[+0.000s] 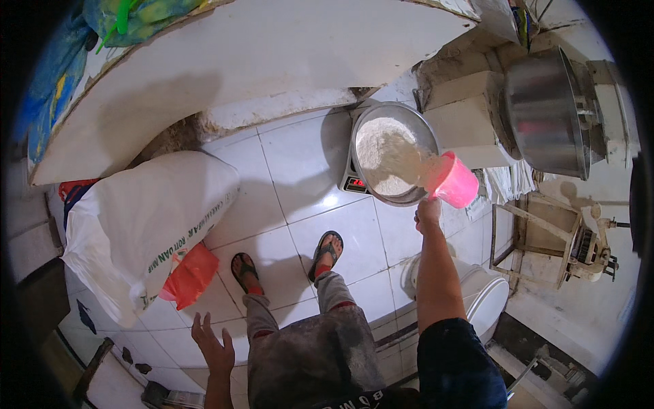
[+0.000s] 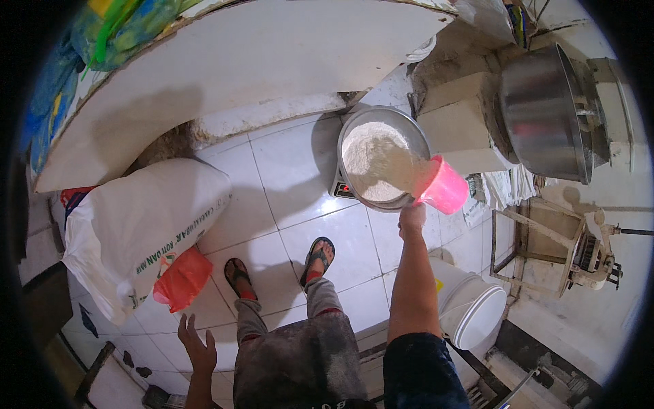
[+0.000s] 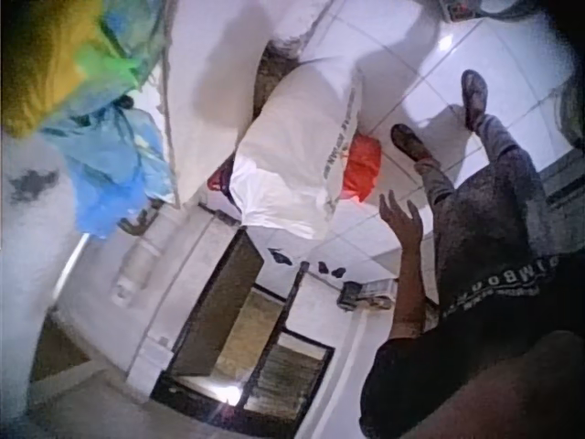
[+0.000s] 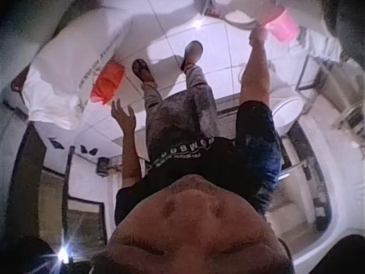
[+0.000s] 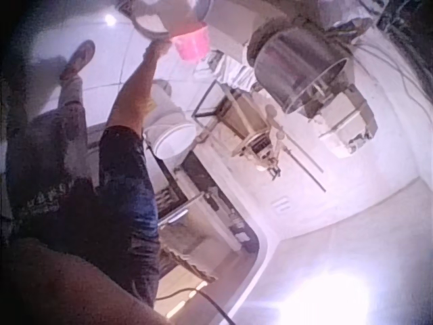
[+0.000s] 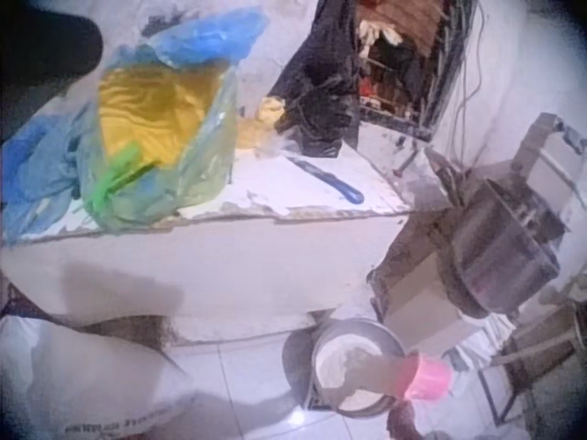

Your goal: The person measures flour from a large sack into a metal bowl using a pink scoop, weighing the bowl on a digital scale.

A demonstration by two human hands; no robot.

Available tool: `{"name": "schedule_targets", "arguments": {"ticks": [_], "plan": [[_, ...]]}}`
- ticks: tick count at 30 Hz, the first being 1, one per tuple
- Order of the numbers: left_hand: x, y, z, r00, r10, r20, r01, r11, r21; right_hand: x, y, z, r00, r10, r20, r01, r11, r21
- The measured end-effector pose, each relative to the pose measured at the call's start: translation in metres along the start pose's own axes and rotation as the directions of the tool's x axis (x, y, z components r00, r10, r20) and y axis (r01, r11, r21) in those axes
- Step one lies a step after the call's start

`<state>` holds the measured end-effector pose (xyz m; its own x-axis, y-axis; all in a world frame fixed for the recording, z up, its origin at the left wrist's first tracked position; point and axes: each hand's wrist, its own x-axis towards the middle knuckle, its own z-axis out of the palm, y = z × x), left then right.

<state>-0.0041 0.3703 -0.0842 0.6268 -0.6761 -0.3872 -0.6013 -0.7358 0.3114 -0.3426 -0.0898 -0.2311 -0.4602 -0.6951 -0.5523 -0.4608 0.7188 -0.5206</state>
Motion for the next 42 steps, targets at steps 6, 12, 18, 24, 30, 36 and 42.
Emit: {"name": "schedule_targets", "arguments": {"ticks": [6, 12, 18, 24, 30, 36, 42], "plan": [[0.001, 0.000, -0.001, 1.000, -0.024, -0.002, 0.024, 1.000, -0.016, -0.018, -0.017, -0.018, 0.976, 0.009, 0.217, -0.107, 0.888, 0.447], [0.000, -0.004, 0.000, 1.000, -0.015, 0.002, 0.016, 1.000, -0.022, -0.030, -0.013, -0.024, 0.966, -0.023, 0.256, -0.120, 0.841, 0.528], [0.001, -0.004, -0.002, 0.999, -0.034, 0.017, 0.035, 0.999, -0.025, -0.034, -0.010, -0.023, 0.965, -0.037, 0.260, -0.105, 0.853, 0.511], [0.001, -0.008, 0.000, 0.999, -0.046, 0.024, 0.046, 0.998, -0.030, -0.032, -0.009, -0.016, 0.976, -0.031, 0.217, -0.072, 0.890, 0.451], [0.001, -0.011, 0.001, 0.999, -0.045, 0.020, 0.046, 0.998, -0.031, -0.033, -0.011, -0.016, 0.972, -0.064, 0.225, -0.033, 0.913, 0.406], [0.000, -0.010, 0.001, 0.999, -0.035, 0.015, 0.035, 0.998, -0.044, -0.050, -0.025, -0.016, 0.964, -0.139, 0.227, -0.029, 0.792, 0.610], [-0.023, -0.048, 0.010, 0.980, -0.197, -0.021, 0.191, 0.970, -0.153, -0.161, -0.066, -0.035, 0.776, -0.283, 0.563, -0.160, 0.776, 0.610]]}}
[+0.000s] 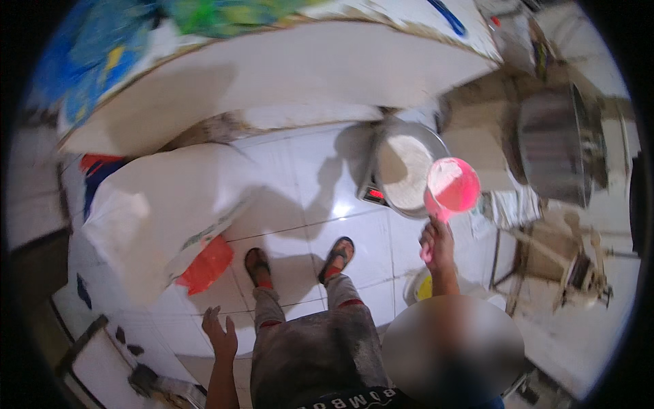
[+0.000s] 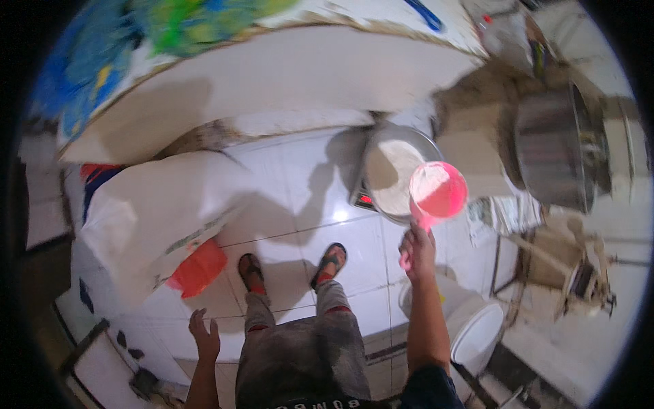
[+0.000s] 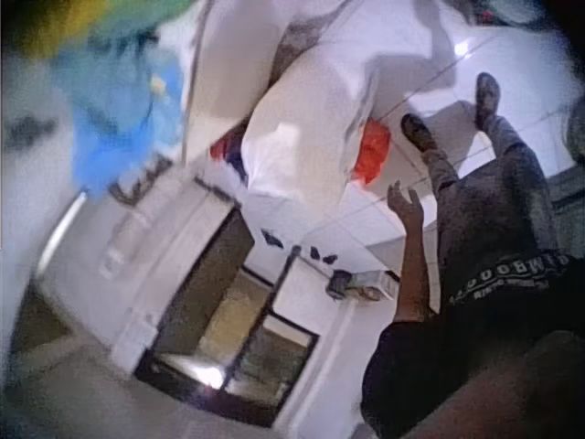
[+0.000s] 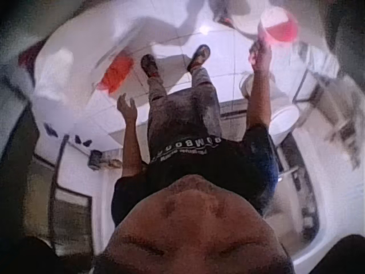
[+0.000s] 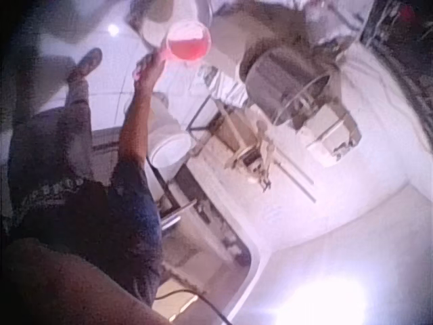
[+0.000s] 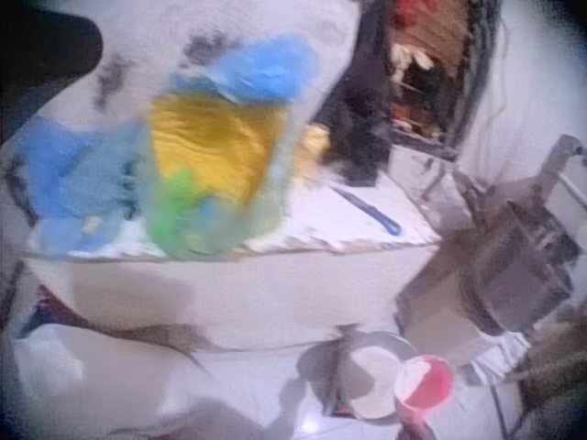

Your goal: The person measures flour from a large sack into a metal bowl using a pink scoop, weighing the bowl on a digital scale.

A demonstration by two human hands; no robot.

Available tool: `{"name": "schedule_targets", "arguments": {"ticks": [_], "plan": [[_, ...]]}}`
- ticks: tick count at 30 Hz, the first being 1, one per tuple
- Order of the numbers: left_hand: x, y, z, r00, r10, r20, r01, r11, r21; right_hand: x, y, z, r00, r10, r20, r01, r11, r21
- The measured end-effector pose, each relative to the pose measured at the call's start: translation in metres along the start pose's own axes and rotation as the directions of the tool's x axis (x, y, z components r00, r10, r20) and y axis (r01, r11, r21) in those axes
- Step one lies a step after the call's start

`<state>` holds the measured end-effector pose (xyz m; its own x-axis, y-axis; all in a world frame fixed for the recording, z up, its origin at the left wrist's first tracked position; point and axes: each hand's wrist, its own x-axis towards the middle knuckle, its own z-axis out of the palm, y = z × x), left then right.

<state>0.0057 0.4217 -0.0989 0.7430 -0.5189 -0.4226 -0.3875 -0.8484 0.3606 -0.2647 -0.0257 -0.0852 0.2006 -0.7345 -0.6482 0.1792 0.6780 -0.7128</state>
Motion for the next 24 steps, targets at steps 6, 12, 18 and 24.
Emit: {"name": "schedule_targets", "arguments": {"ticks": [6, 12, 18, 24], "plan": [[0.018, -0.057, -0.032, 0.954, -0.242, -0.178, 0.176, 0.930, -0.322, -0.128, -0.020, 0.137, 0.931, 0.179, 0.317, -0.072, 0.944, -0.321], [0.069, -0.070, -0.097, 0.836, -0.527, -0.154, 0.203, 0.556, -0.806, -0.208, -0.010, 0.271, 0.641, 0.478, 0.601, 0.009, 0.778, -0.628], [0.114, -0.058, -0.133, 0.916, -0.393, -0.082, 0.297, 0.800, -0.521, -0.226, 0.066, 0.388, 0.613, 0.351, 0.708, 0.775, -0.090, -0.626], [0.128, -0.065, -0.128, 0.944, -0.316, -0.093, 0.212, 0.800, -0.561, -0.196, 0.141, 0.412, 0.651, 0.300, 0.698, 0.733, -0.486, -0.475]]}}
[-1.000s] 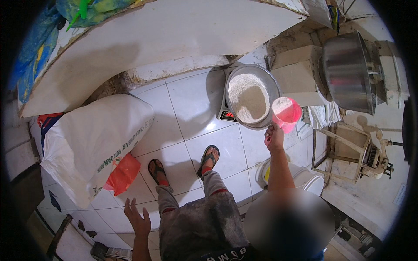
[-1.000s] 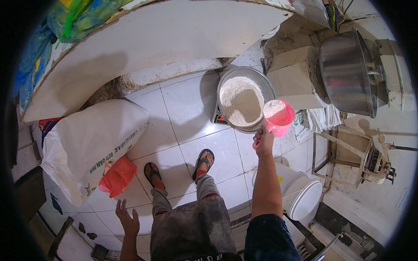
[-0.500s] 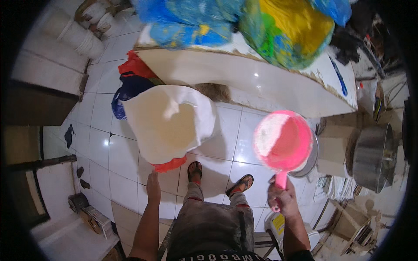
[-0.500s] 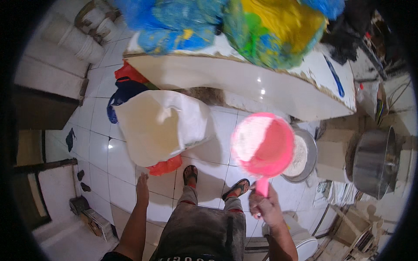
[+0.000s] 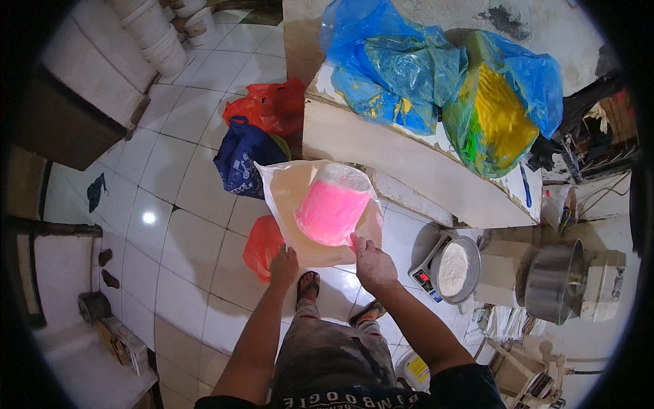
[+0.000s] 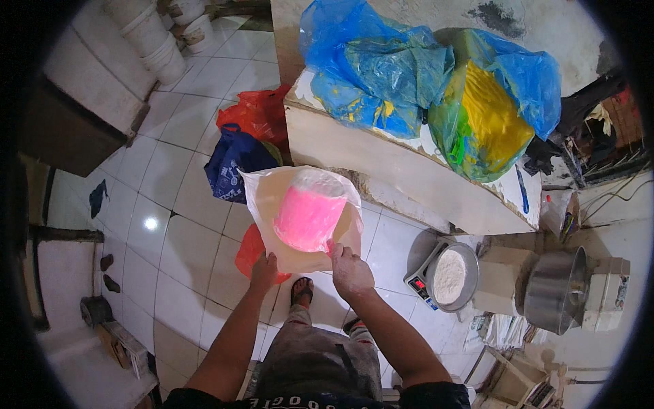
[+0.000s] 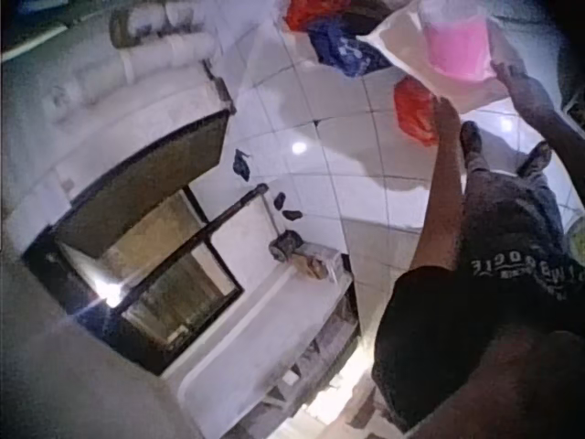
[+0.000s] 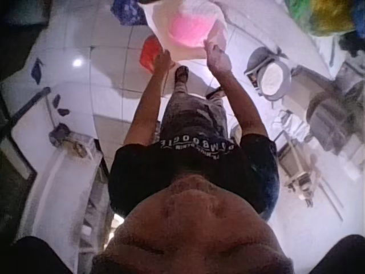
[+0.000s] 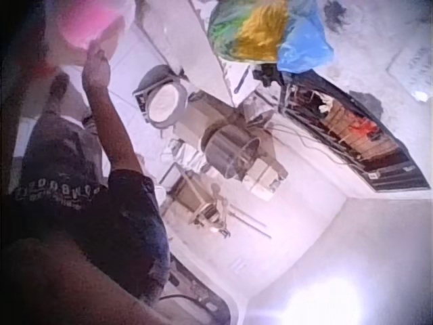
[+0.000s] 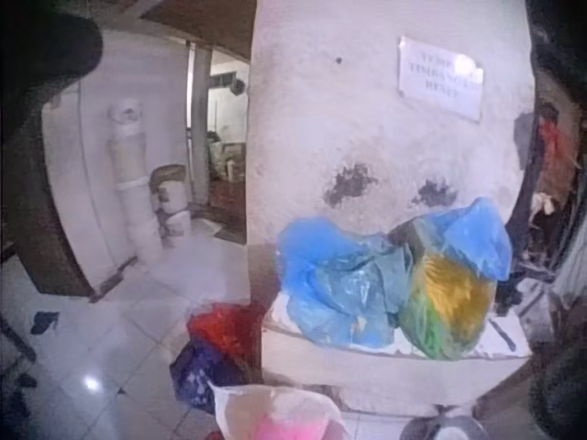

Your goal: The person measures flour from a large sack into a metal bowl using a pink scoop, weighing the bowl on a digital scale.

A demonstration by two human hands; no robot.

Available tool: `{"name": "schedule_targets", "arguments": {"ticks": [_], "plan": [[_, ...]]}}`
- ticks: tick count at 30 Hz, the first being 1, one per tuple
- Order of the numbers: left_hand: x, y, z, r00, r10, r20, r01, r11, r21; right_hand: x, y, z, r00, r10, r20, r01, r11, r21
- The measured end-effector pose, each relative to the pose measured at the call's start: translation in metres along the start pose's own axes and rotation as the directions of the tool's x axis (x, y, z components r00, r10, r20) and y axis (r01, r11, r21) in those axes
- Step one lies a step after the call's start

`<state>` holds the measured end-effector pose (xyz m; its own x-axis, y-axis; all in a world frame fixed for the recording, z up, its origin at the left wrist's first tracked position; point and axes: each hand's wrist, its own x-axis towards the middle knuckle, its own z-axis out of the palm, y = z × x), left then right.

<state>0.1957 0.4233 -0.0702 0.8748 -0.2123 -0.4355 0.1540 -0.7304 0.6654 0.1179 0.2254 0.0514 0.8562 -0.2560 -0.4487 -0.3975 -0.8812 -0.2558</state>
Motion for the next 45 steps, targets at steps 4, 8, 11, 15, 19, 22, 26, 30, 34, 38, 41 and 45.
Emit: {"name": "schedule_targets", "arguments": {"ticks": [4, 8, 11, 15, 19, 22, 26, 30, 34, 38, 41, 45], "plan": [[-0.001, -0.006, -0.005, 0.995, 0.095, 0.032, -0.090, 0.987, -0.133, 0.008, -0.014, 0.013, 0.998, 0.063, -0.030, -0.066, 0.991, -0.113], [0.003, -0.003, -0.016, 0.992, -0.004, 0.129, 0.015, 0.996, -0.083, 0.015, -0.020, 0.023, 0.993, 0.098, -0.066, -0.107, 0.982, -0.155], [0.002, 0.009, -0.040, 0.998, 0.030, 0.059, -0.026, 0.997, -0.067, 0.013, -0.023, 0.025, 0.989, 0.100, -0.106, -0.118, 0.976, -0.181], [0.000, 0.077, -0.095, 0.748, 0.521, -0.411, -0.469, 0.853, 0.228, 0.010, -0.019, 0.028, 0.985, 0.078, -0.156, -0.111, 0.971, -0.211], [-0.021, 0.167, -0.131, 0.427, 0.793, -0.434, -0.747, 0.580, 0.323, 0.008, -0.016, 0.033, 0.975, 0.051, -0.215, -0.104, 0.964, -0.243], [-0.016, 0.172, -0.111, 0.278, 0.904, -0.326, -0.905, 0.360, 0.226, 0.007, -0.020, 0.030, 0.977, 0.041, -0.207, -0.088, 0.970, -0.227], [-0.006, 0.184, -0.101, 0.510, 0.846, 0.152, -0.830, 0.438, 0.347, -0.002, -0.011, 0.033, 0.979, 0.029, -0.200, -0.091, 0.947, -0.307], [-0.005, 0.187, -0.084, 0.535, 0.814, 0.228, -0.844, 0.503, 0.186, -0.012, -0.006, 0.028, 0.979, -0.004, -0.205, -0.044, 0.972, -0.229], [-0.029, 0.189, -0.100, 0.406, 0.914, 0.021, -0.855, 0.371, 0.362, -0.019, -0.017, 0.024, 0.984, 0.038, -0.173, -0.071, 0.980, -0.188], [-0.012, 0.188, -0.084, 0.582, 0.759, 0.293, -0.804, 0.482, 0.347, -0.020, -0.008, 0.032, 0.974, -0.045, -0.220, 0.009, 0.987, -0.162], [-0.014, 0.202, -0.086, 0.574, 0.767, 0.288, -0.776, 0.395, 0.492, -0.024, -0.005, 0.026, 0.997, -0.003, -0.072, 0.008, 0.997, 0.071], [-0.019, 0.229, -0.097, 0.509, 0.860, 0.051, -0.761, 0.421, 0.493, -0.027, -0.014, 0.000, 0.977, -0.200, 0.073, 0.158, 0.910, 0.383]]}}
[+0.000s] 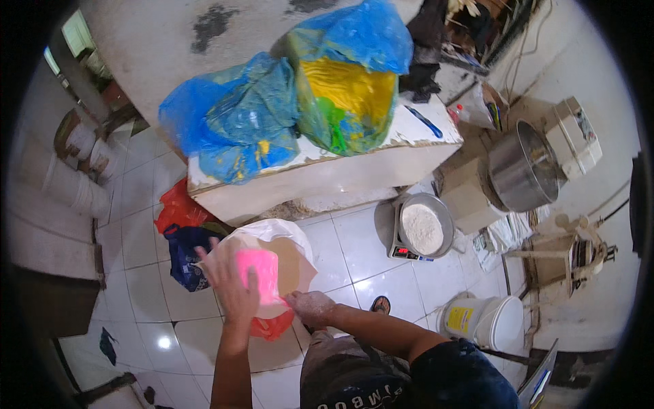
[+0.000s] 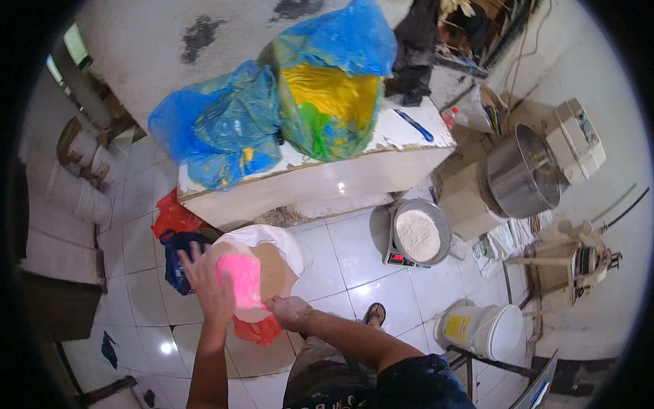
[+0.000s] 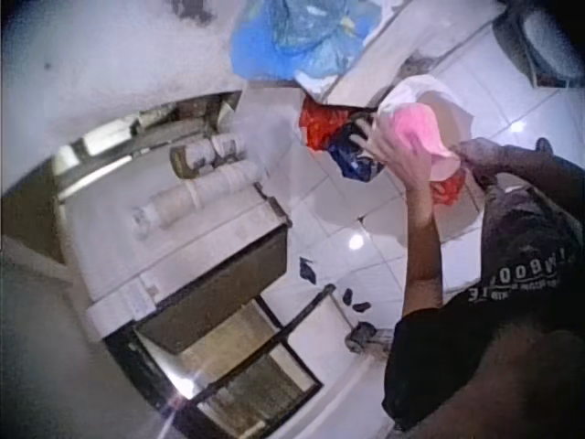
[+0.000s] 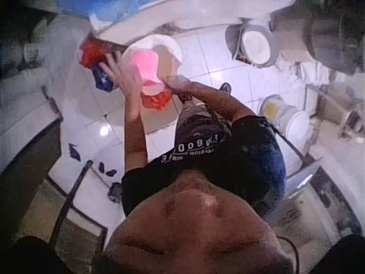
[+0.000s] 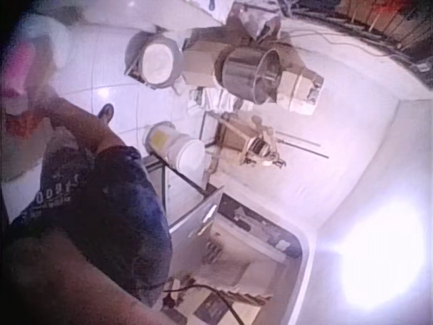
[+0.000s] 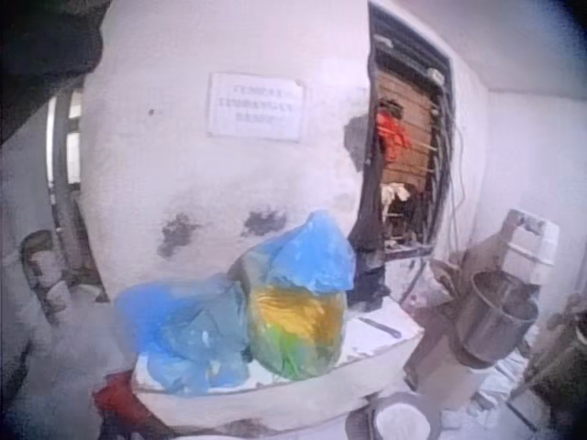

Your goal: The person measures flour from a large sack into a metal bowl using a pink scoop, weighing the bowl on a digital scale.

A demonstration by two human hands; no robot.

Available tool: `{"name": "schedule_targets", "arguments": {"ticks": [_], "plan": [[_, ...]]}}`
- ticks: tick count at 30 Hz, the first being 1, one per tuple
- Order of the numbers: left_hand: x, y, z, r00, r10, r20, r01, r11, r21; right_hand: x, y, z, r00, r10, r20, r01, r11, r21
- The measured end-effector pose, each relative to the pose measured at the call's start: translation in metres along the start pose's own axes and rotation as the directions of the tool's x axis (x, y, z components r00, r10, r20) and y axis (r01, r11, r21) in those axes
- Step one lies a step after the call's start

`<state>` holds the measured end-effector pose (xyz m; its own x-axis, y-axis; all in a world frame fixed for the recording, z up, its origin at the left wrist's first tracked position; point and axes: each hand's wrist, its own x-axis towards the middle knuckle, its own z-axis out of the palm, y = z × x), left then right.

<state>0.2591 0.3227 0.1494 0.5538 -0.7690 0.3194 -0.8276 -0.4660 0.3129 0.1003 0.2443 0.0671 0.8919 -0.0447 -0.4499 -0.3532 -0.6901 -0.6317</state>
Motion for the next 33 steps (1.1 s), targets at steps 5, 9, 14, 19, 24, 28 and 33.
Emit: {"name": "schedule_targets", "arguments": {"ticks": [5, 9, 14, 19, 24, 28, 33], "plan": [[0.036, 0.040, 0.012, 0.970, 0.019, -0.243, -0.041, 0.995, -0.086, -0.019, 0.044, 0.013, 0.897, 0.023, -0.440, 0.327, 0.636, 0.699], [0.030, 0.069, 0.027, 0.973, 0.008, -0.230, -0.027, 0.997, -0.077, -0.093, 0.078, -0.054, 0.981, 0.140, -0.135, 0.122, 0.102, 0.987], [-0.037, 0.132, 0.067, 0.993, -0.103, 0.061, 0.117, 0.946, -0.303, -0.152, 0.210, -0.043, 0.873, 0.481, -0.080, 0.109, -0.033, 0.994], [-0.132, 0.182, 0.151, 0.861, 0.043, 0.506, 0.124, 0.949, -0.291, -0.105, 0.392, -0.002, 0.692, 0.716, -0.095, 0.077, 0.058, 0.995], [-0.166, 0.214, 0.208, 0.762, -0.125, 0.635, 0.358, 0.899, -0.252, -0.014, 0.531, 0.025, 0.523, 0.826, -0.210, 0.105, 0.182, 0.978], [-0.211, 0.193, 0.234, 0.693, -0.186, 0.697, 0.336, 0.938, -0.084, 0.047, 0.608, 0.042, 0.354, 0.834, -0.423, 0.286, 0.334, 0.898], [-0.221, 0.194, 0.243, 0.684, -0.302, 0.664, 0.367, 0.929, 0.044, 0.066, 0.644, 0.006, 0.499, 0.752, -0.431, 0.385, 0.253, 0.887]]}}
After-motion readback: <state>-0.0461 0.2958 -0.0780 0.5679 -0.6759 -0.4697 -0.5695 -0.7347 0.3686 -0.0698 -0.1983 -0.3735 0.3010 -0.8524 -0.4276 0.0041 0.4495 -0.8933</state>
